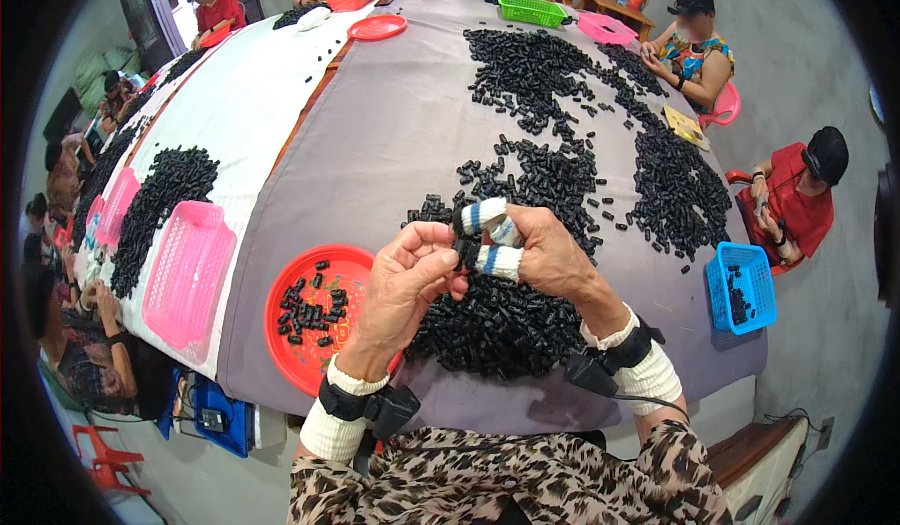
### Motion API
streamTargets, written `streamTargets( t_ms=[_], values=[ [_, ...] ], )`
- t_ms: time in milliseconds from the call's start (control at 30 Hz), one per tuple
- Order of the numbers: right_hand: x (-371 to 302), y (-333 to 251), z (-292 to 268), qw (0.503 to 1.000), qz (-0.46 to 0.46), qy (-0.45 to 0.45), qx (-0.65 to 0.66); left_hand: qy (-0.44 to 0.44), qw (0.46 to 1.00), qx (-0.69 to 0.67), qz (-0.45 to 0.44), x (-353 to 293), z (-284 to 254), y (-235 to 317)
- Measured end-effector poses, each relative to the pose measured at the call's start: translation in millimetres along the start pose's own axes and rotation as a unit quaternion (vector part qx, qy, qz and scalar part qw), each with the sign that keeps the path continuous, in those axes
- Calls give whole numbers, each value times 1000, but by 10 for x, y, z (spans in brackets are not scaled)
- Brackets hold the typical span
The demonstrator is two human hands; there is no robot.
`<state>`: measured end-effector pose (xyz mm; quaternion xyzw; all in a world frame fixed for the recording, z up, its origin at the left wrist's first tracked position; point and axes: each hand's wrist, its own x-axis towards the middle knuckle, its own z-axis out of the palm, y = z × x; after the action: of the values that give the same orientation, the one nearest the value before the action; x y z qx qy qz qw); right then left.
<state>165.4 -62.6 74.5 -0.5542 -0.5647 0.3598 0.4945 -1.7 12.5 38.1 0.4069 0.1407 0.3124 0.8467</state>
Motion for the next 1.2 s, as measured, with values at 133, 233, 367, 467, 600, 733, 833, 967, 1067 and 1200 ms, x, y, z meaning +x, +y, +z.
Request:
streamTargets(
  t_ms=[133, 233, 367, 467, 600, 733, 833, 967, 1067, 1200],
  values=[
    [-14, 29, -26, 1000, 5, -19, -13, 6, 996, 91, 22, 43, -19, -31],
    [-42, 122, -28, 999, -27, -4, -17, 37, 997, 61, 11, 55, 27, -53],
    [-101, 170, -19, 991, -86, 35, -93, 36, 999, 36, 2, 90, 37, -94],
    [-115, 218, -9, 988, -100, 56, -106, 28, 999, 32, -5, 104, 22, -119],
    [-140, 262, 11, 993, -66, 73, -64, 17, 1000, 6, 4, 89, 36, -142],
    [-171, 309, 87, 994, -40, 95, -21, 6, 1000, 21, 17, 108, 29, -173],
    [-174, 258, 92, 994, -40, 97, -29, 28, 998, 56, 26, 85, 44, -179],
    [-169, 308, 129, 996, -47, 75, -4, 15, 989, 131, 62, 118, 19, -163],
    [-172, 304, 134, 998, -32, 58, 16, 26, 999, -24, -4, 115, -3, -147],
    [-212, 271, 44, 1000, 9, 21, 0, -32, 990, -130, -33, 116, -25, -208]
  ],
)
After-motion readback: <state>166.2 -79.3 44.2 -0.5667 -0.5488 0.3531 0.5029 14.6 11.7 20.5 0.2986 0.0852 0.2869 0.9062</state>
